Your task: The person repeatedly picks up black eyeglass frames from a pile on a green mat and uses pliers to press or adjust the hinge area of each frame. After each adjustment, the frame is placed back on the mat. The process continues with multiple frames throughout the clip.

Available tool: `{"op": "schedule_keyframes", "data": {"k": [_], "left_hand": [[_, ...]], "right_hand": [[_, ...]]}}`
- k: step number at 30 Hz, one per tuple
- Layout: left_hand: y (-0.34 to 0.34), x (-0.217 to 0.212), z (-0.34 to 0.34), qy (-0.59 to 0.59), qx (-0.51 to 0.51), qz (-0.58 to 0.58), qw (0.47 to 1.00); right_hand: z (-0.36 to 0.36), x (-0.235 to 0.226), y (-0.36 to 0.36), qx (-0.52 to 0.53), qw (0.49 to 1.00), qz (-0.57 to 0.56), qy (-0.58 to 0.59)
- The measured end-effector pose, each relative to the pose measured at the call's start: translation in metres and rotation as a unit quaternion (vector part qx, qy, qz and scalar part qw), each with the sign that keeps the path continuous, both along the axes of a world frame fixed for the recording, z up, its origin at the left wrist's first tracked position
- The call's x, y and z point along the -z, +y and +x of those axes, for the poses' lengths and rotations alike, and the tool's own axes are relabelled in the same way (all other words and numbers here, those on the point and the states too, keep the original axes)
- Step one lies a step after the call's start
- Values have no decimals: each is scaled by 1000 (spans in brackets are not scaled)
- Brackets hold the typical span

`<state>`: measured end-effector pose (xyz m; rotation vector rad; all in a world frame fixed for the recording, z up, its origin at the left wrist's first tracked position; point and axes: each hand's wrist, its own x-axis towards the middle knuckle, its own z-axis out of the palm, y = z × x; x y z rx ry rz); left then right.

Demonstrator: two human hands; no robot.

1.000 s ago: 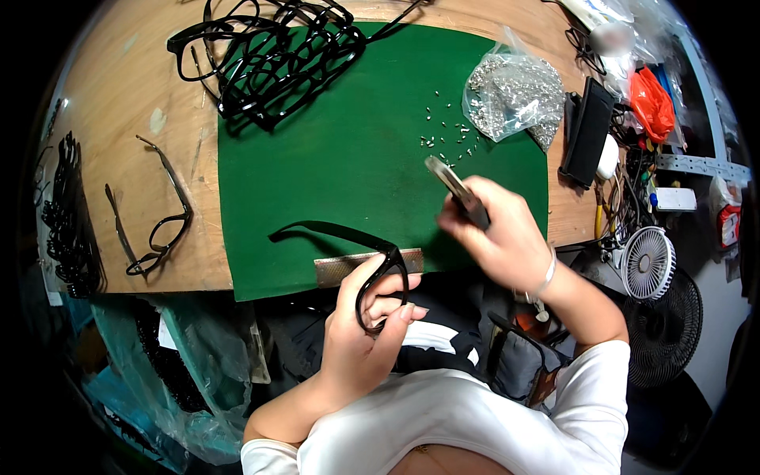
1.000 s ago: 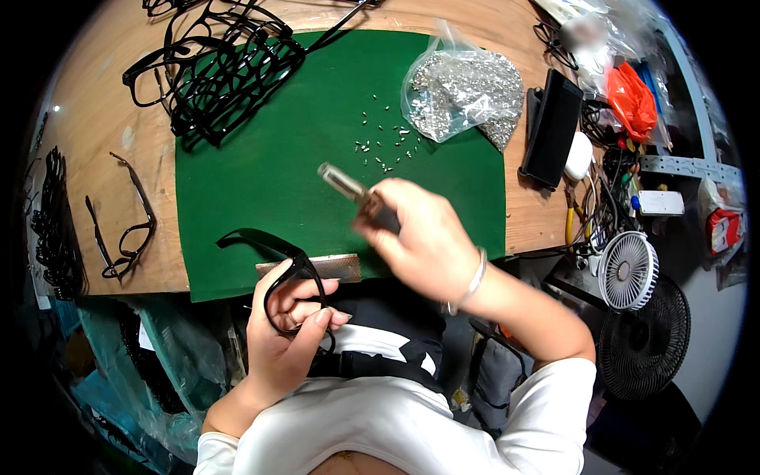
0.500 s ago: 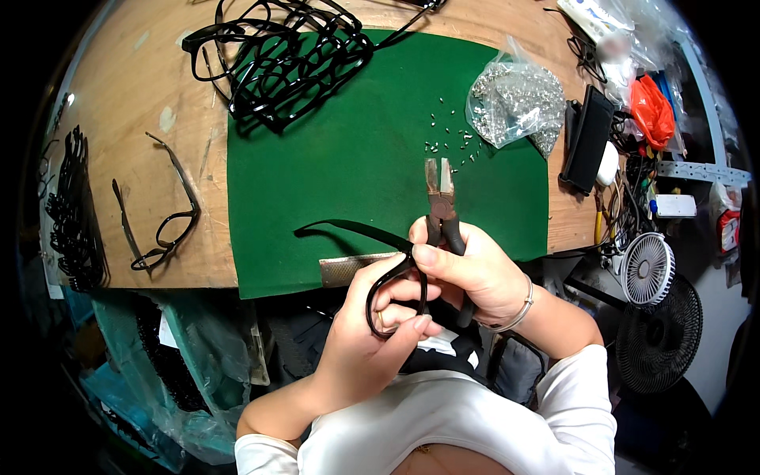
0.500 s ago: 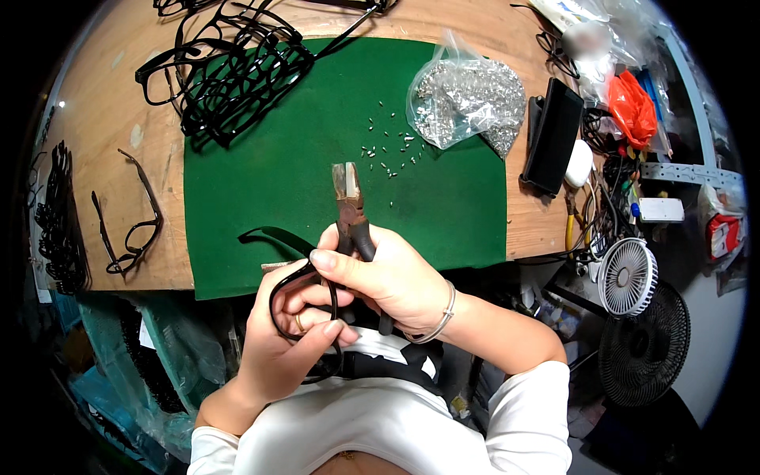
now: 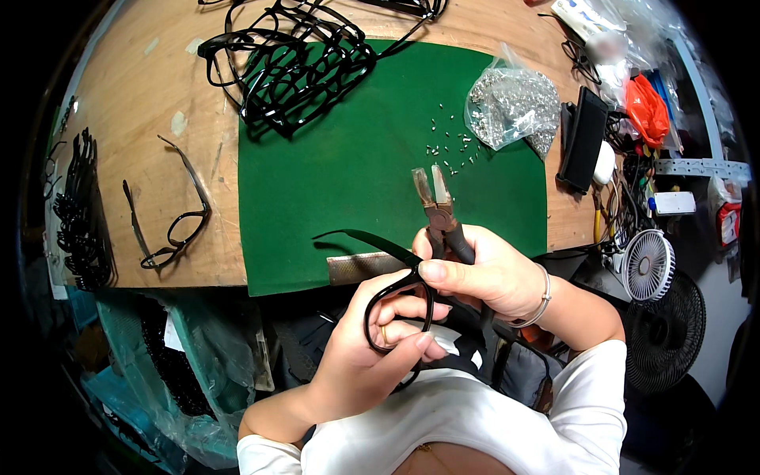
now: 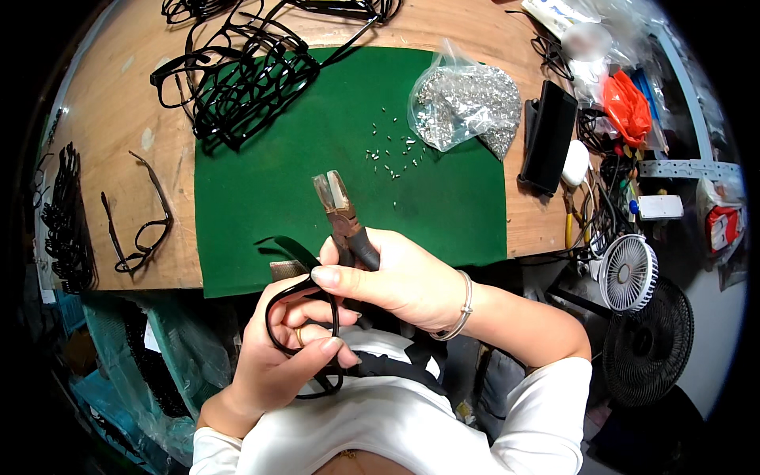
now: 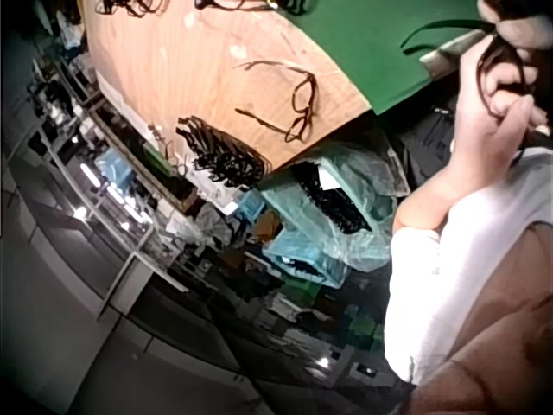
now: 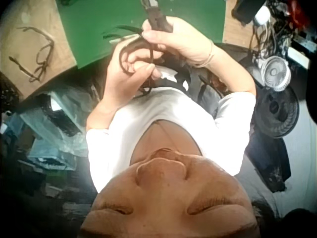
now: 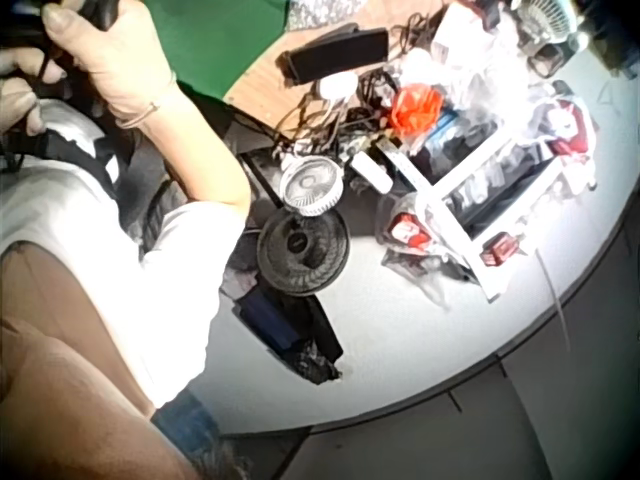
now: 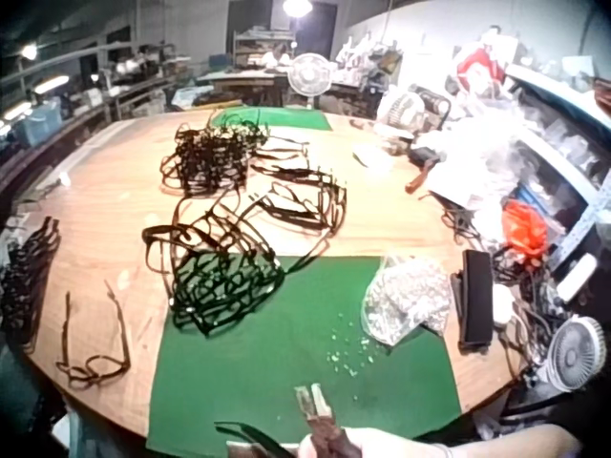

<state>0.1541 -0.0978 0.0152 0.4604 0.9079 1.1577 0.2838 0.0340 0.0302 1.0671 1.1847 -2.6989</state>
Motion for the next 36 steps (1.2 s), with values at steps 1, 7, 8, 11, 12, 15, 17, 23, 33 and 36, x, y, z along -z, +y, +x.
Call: {"op": "schedule_keyframes", "data": {"k": [1, 7, 8, 11, 12, 15, 17, 23, 33, 36], "left_hand": [[-1, 0, 1, 3, -1, 0, 1000], [0, -4, -6, -43, 18, -24, 999], [-1, -4, -7, -51, 17, -22, 998], [-2, -5, -13, -72, 24, -26, 997], [-3, -6, -15, -75, 28, -31, 996], [-11, -6, -23, -86, 20, -35, 995], [-10, -6, -25, -83, 34, -41, 995], [-7, -6, -25, -86, 44, -43, 994], [-9, -6, -17, -65, 57, -51, 995], [-5, -9, -10, -49, 44, -73, 995]], "right_hand": [[0, 0, -1, 1, 1000, 1, -5], [3, 2, -4, 1, 1000, 1, -7], [3, 2, -3, -1, 1000, -10, -4], [5, 5, -2, -12, 1000, 10, 6], [8, 6, -2, -15, 1000, 26, 9], [23, -1, 12, -158, 969, 189, -33], [32, -10, 15, -264, 932, 242, -53], [23, -21, 13, -338, 912, 227, -47], [12, -27, 17, -398, 848, 329, -119], [21, -16, 2, -352, 805, 453, -152]]}}
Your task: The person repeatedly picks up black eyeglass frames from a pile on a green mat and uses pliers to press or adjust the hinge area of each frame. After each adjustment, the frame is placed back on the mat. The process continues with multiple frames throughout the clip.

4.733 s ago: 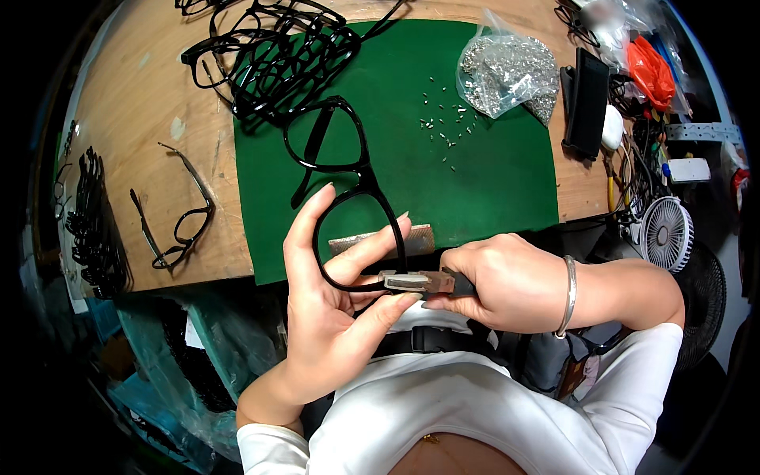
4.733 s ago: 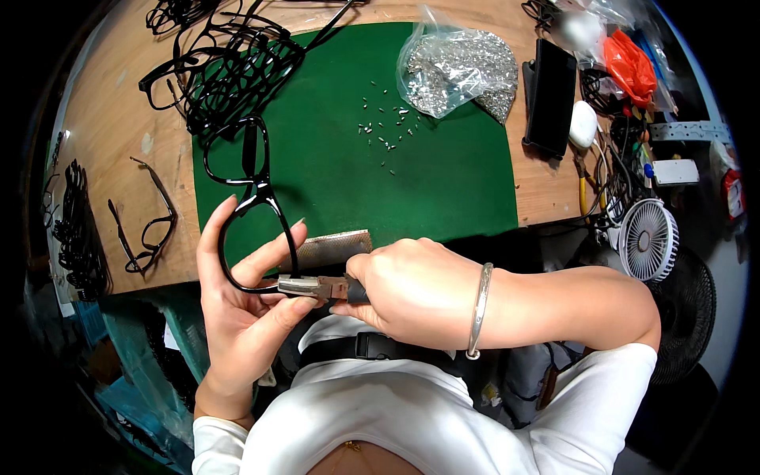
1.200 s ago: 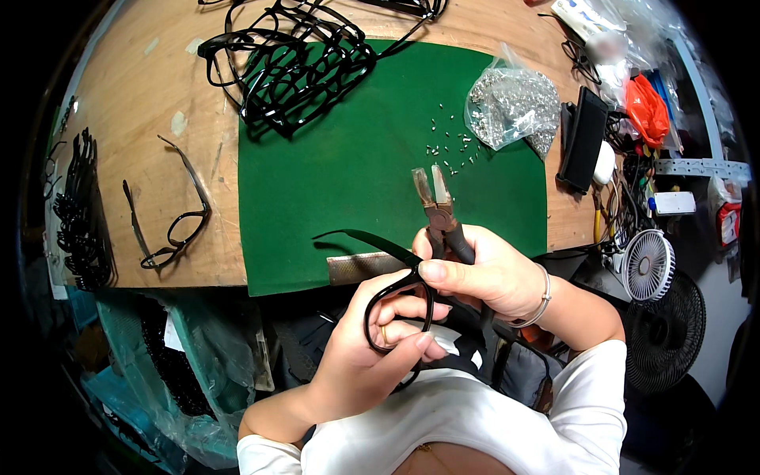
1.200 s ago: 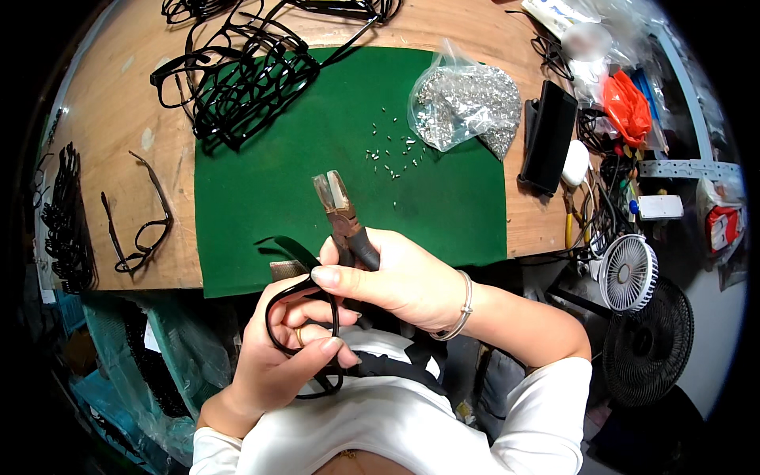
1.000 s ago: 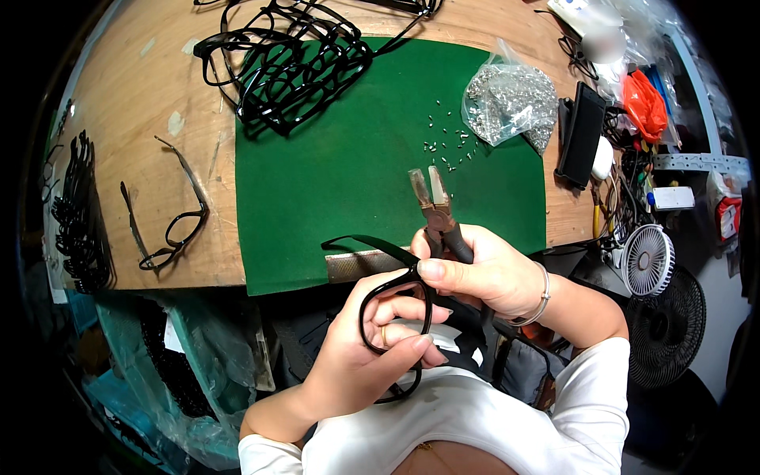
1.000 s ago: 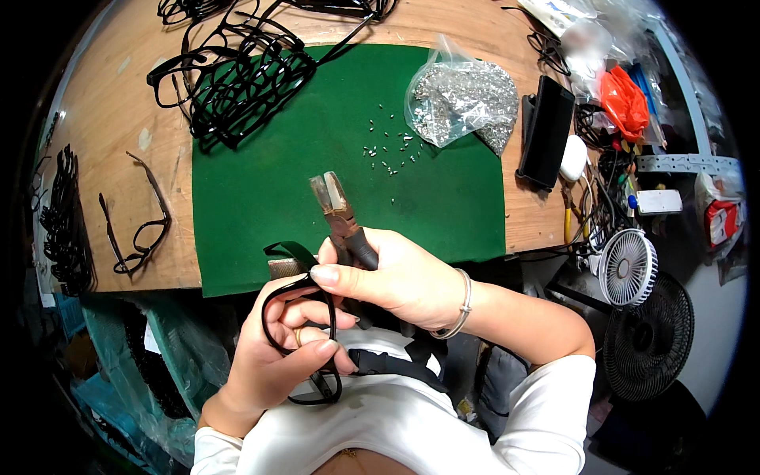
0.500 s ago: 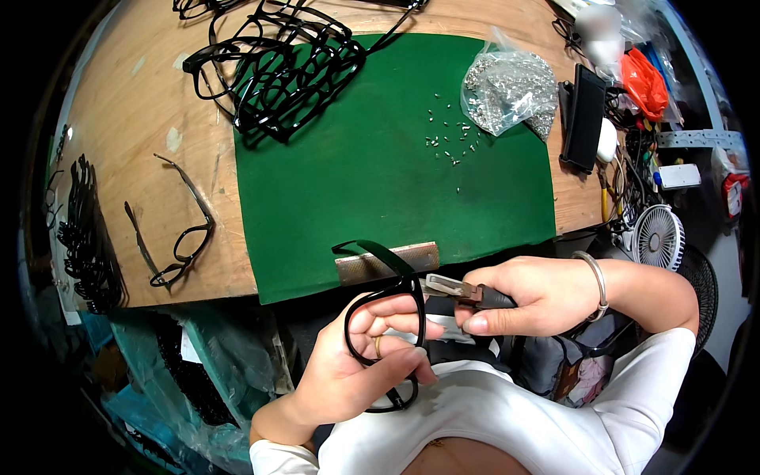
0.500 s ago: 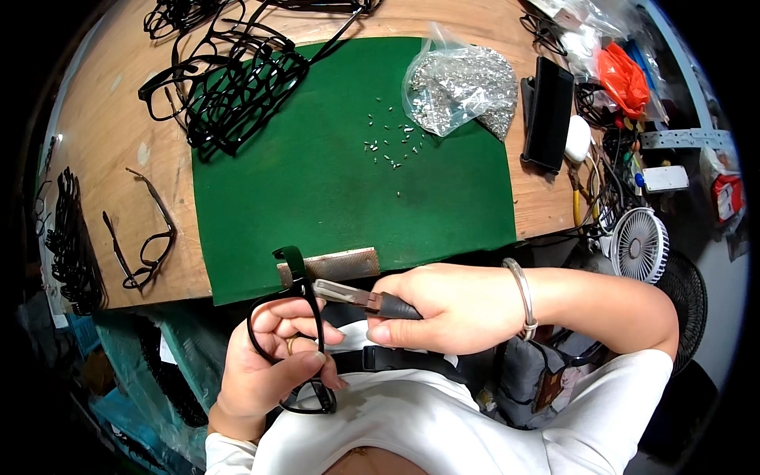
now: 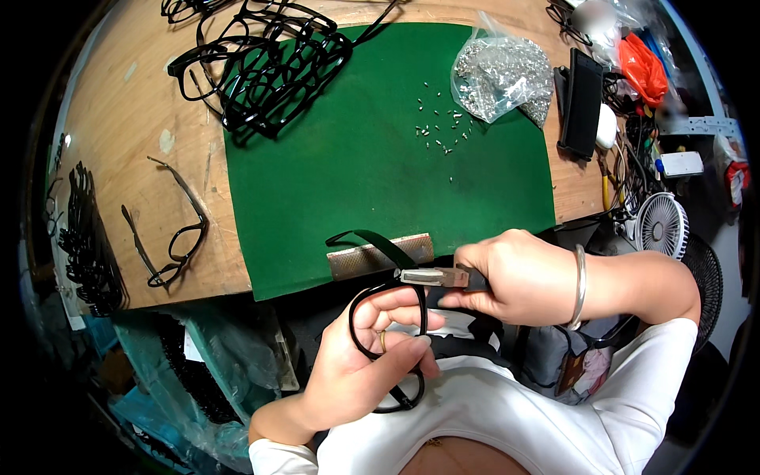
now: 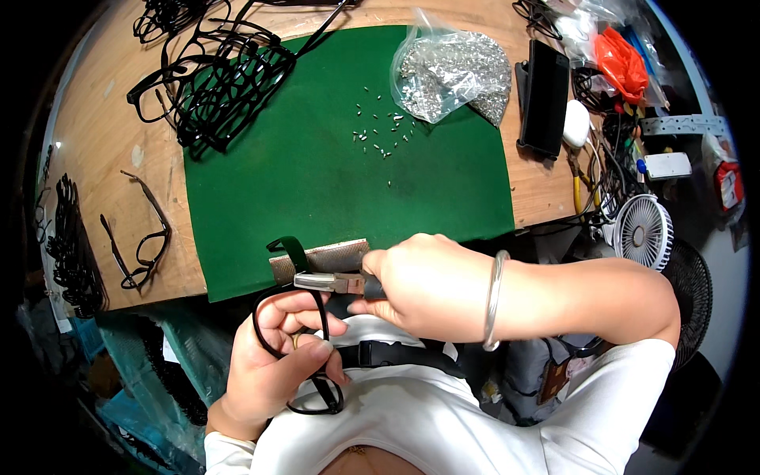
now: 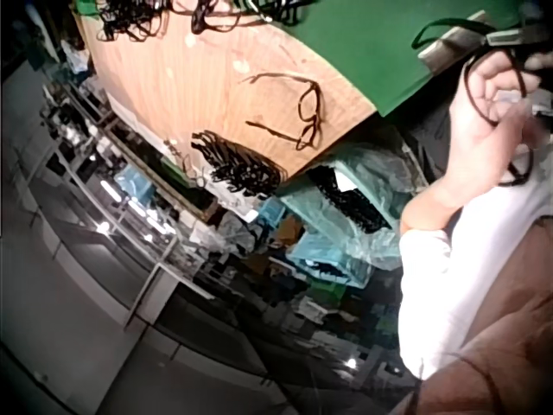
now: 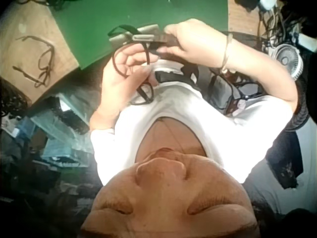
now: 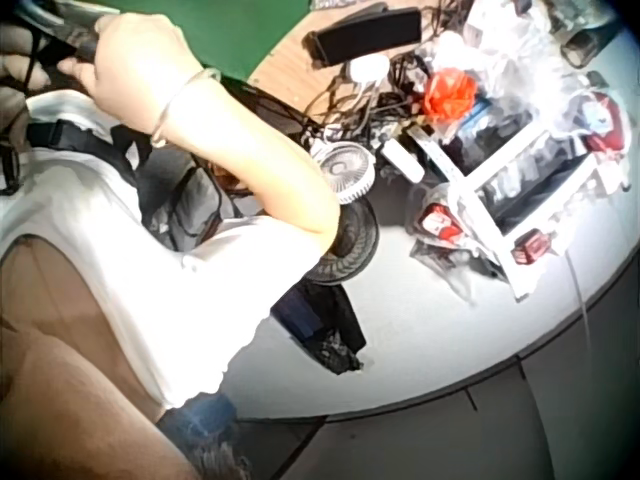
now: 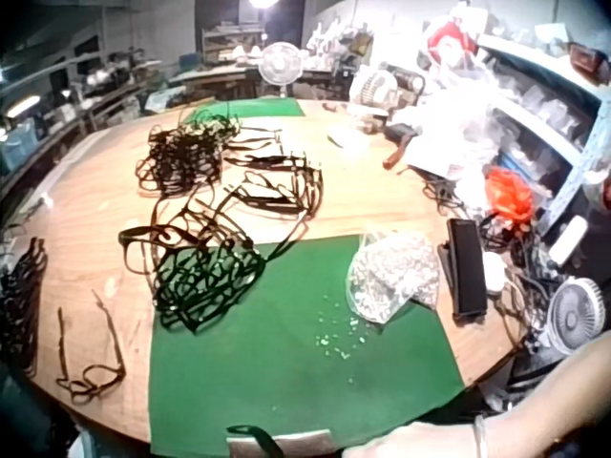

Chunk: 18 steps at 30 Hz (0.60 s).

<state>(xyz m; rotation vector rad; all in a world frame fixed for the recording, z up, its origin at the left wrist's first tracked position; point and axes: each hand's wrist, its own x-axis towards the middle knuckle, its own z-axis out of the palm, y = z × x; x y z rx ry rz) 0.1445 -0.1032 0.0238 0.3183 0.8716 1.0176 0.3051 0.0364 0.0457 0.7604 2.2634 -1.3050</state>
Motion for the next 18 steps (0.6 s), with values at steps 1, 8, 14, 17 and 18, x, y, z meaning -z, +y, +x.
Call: {"op": "schedule_keyframes", "data": {"k": [1, 8, 14, 17, 18], "left_hand": [[0, 0, 1, -1, -6, 1, 1000], [5, -4, -1, -24, -22, 13, 999], [11, -6, -7, -13, -38, 6, 999], [0, -11, -25, 81, -41, 56, 994], [-6, -9, -34, 181, -58, 79, 979]], "right_hand": [[2, 3, -4, 7, 999, 52, 14], [4, -2, 15, 28, 996, -55, 62], [5, 48, 24, 102, 987, 67, 103], [6, 73, 13, 30, 974, 167, 149], [8, 73, 11, 32, 973, 172, 151]]}}
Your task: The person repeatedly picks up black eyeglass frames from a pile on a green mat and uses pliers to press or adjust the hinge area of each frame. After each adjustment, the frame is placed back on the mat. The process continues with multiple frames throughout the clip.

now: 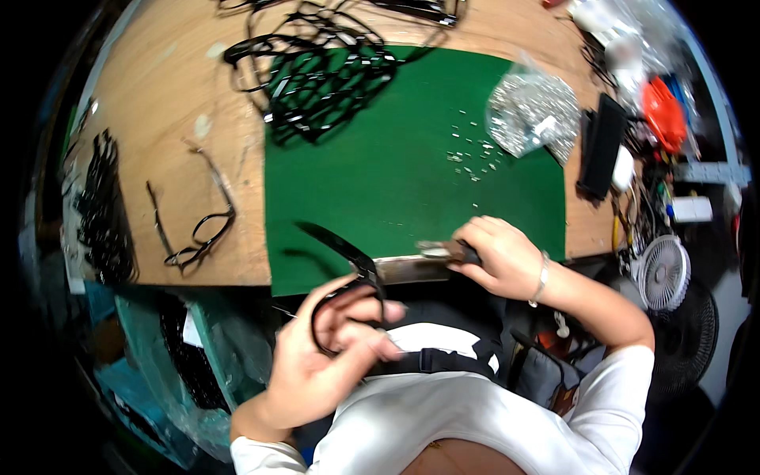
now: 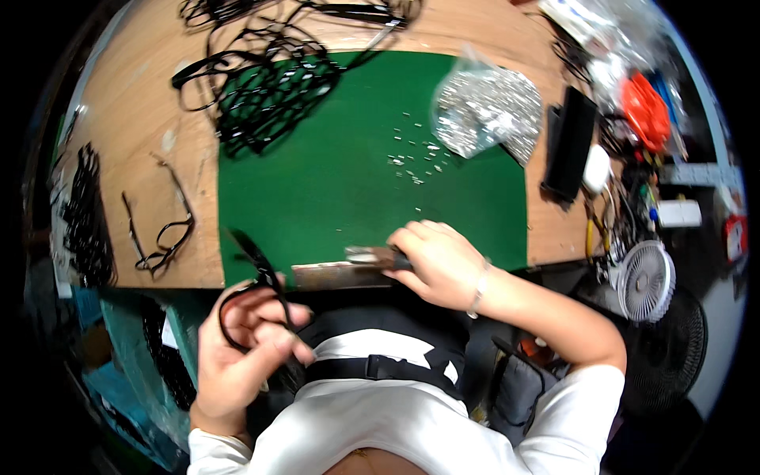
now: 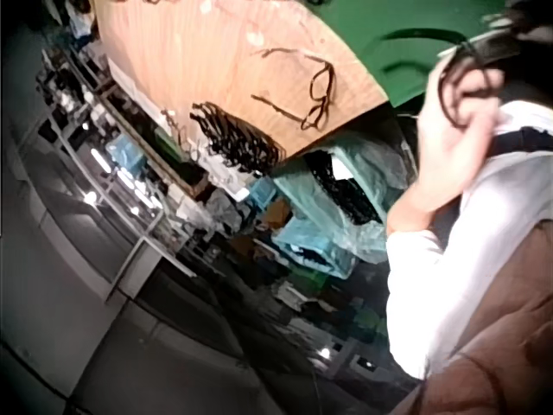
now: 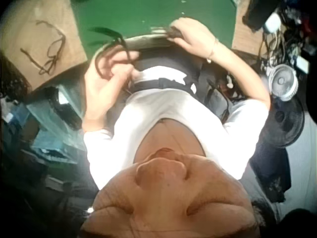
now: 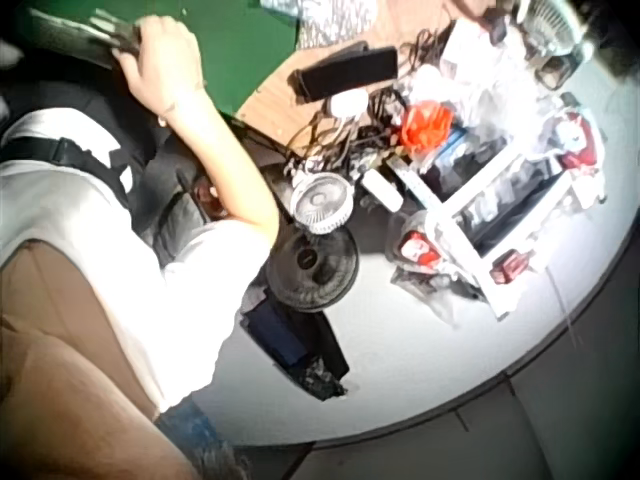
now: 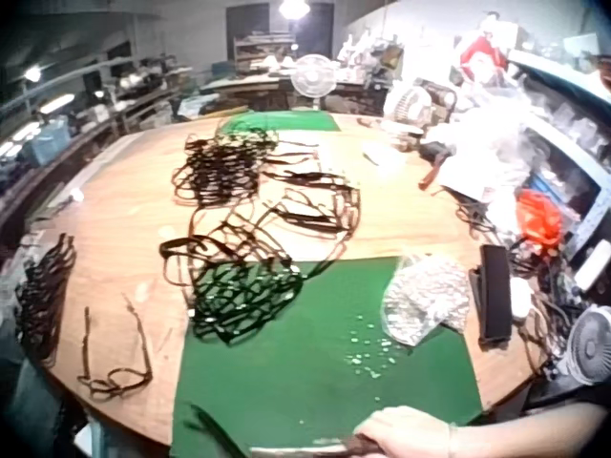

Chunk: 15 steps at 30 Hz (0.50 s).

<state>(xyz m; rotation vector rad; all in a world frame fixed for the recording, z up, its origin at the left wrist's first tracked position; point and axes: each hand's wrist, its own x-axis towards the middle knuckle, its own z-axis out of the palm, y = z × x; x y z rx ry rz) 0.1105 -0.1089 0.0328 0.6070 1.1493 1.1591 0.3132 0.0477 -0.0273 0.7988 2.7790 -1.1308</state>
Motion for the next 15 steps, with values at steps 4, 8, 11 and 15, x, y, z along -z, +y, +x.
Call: {"op": "schedule_keyframes", "data": {"k": [4, 8, 11, 15], "left_hand": [[20, 37, -41, 249, -80, -21, 965], [19, 47, -94, 375, -78, -8, 924], [12, 31, -132, 751, -16, 43, 658], [5, 67, -164, 795, 23, -14, 606]], "right_hand": [[-3, 3, 0, 39, 999, -26, 10], [-6, 0, 1, 23, 1000, -17, -2], [-5, 2, 2, 18, 1000, -9, 1], [-13, 3, 4, 38, 999, -15, 1]]}}
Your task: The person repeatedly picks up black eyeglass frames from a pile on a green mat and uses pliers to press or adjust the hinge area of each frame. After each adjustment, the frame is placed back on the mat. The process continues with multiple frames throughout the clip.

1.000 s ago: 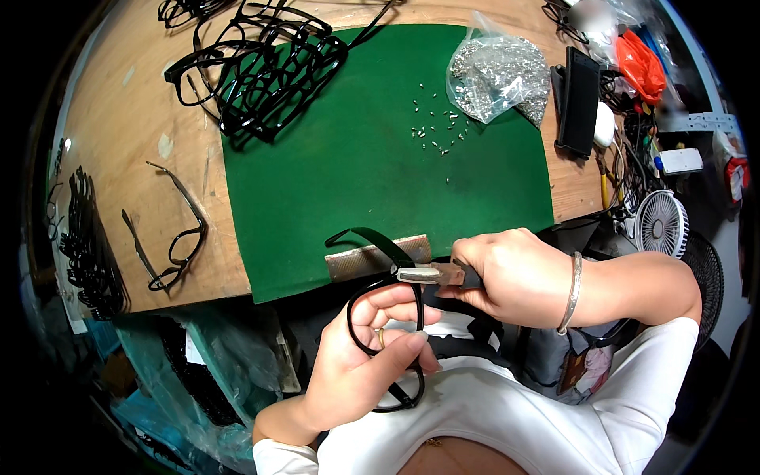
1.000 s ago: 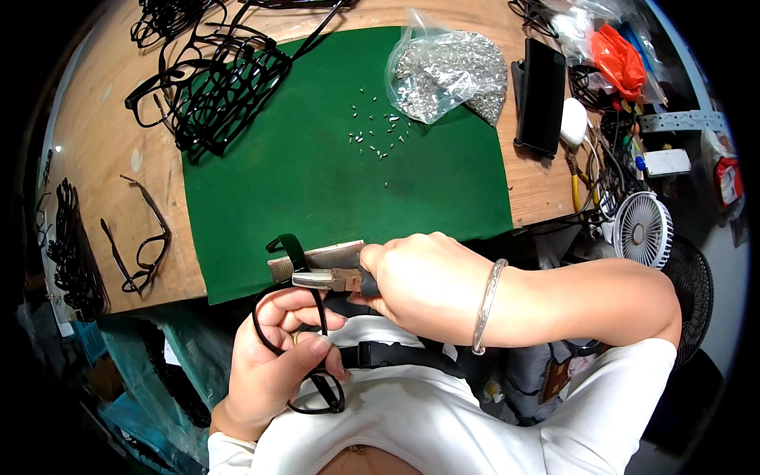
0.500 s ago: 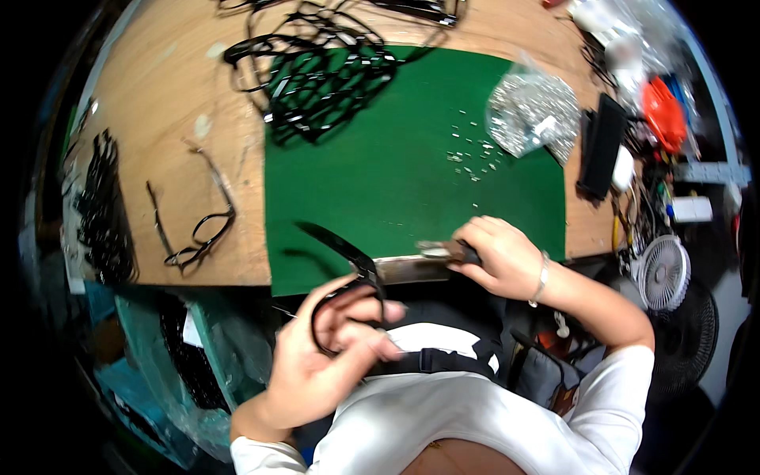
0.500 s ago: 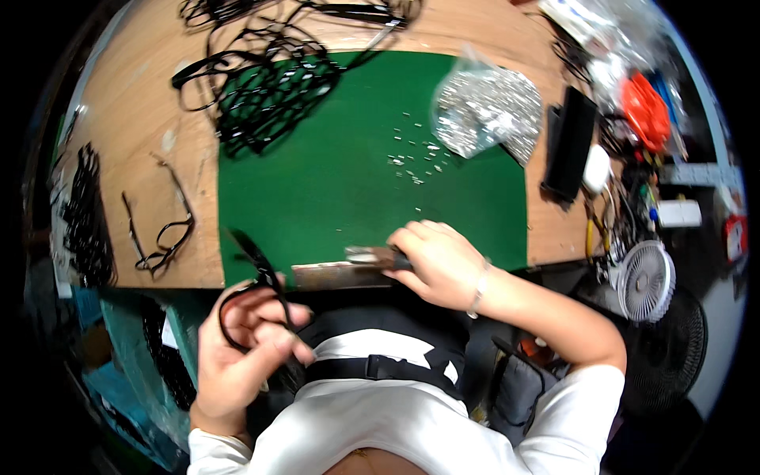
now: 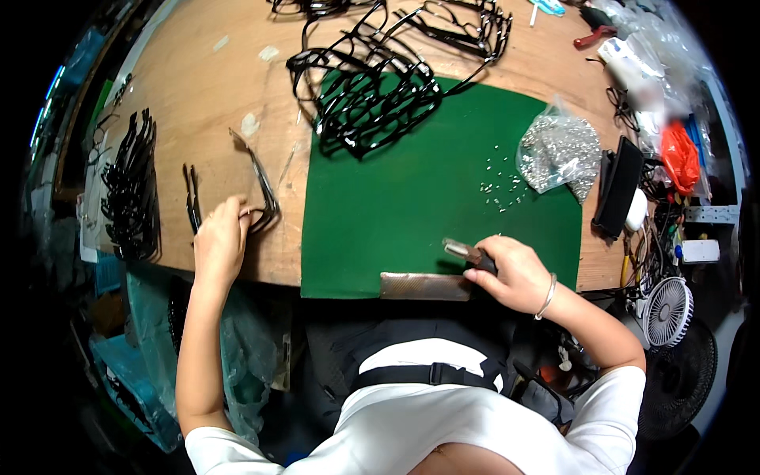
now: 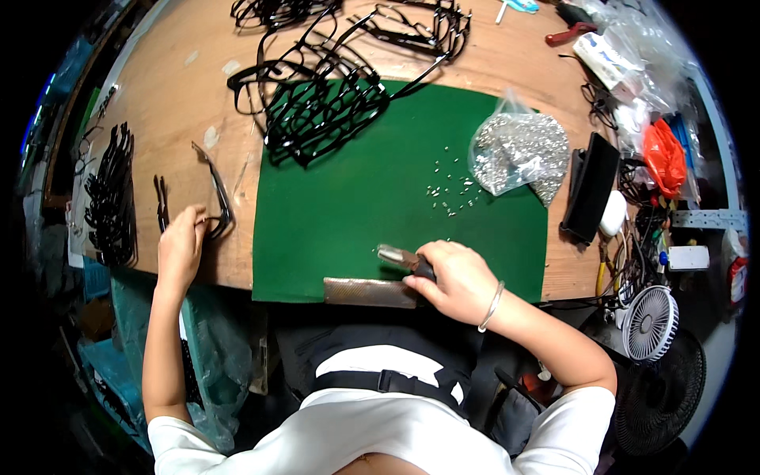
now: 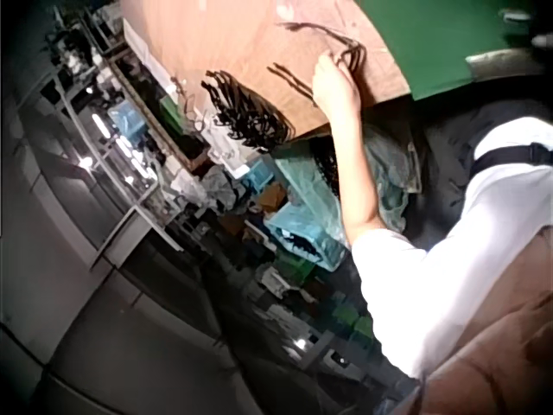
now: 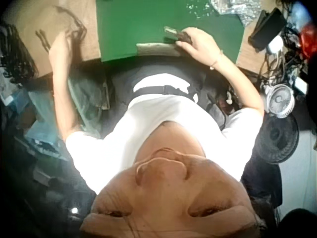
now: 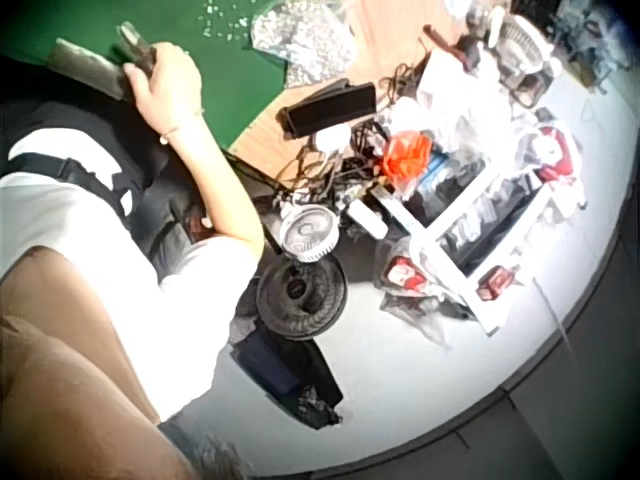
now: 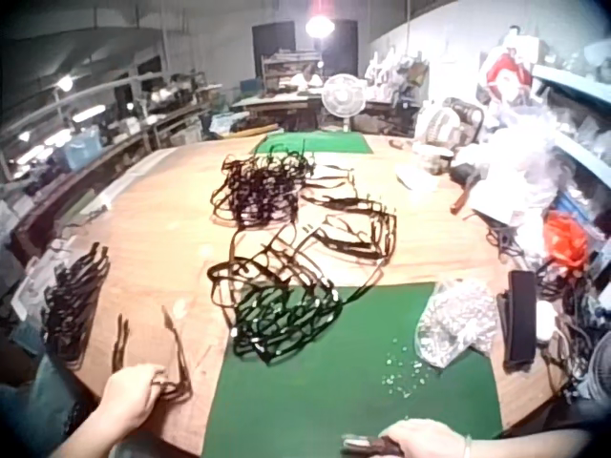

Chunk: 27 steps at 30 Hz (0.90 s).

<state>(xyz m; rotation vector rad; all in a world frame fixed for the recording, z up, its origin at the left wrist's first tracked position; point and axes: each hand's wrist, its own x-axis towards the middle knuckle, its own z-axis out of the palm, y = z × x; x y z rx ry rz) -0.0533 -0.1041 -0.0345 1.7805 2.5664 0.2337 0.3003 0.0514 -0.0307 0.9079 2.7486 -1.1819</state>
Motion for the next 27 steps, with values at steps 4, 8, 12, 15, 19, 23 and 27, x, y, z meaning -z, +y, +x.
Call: {"op": "schedule_keyframes", "data": {"k": [4, 8, 12, 15, 19, 23, 27], "left_hand": [[6, -6, -24, -48, -8, -30, 998], [55, -28, 15, -81, 116, 112, 984], [131, -3, 86, -15, 145, 200, 969], [152, 26, 86, -76, 103, 152, 980], [164, -15, 74, -557, 93, 230, 792], [148, -63, 79, -851, 61, 183, 489], [106, -77, 125, -878, 158, 209, 400]], "right_hand": [[17, -1, -1, 0, 1000, -15, 14], [21, 4, -2, 15, 1000, 3, 19], [12, 0, -6, -12, 1000, 21, -13], [21, -11, -6, -33, 999, 5, -11], [47, -23, -1, 43, 999, 4, -23], [39, -21, 18, 104, 993, 52, -2], [28, 13, 33, 104, 989, 109, 0]]}}
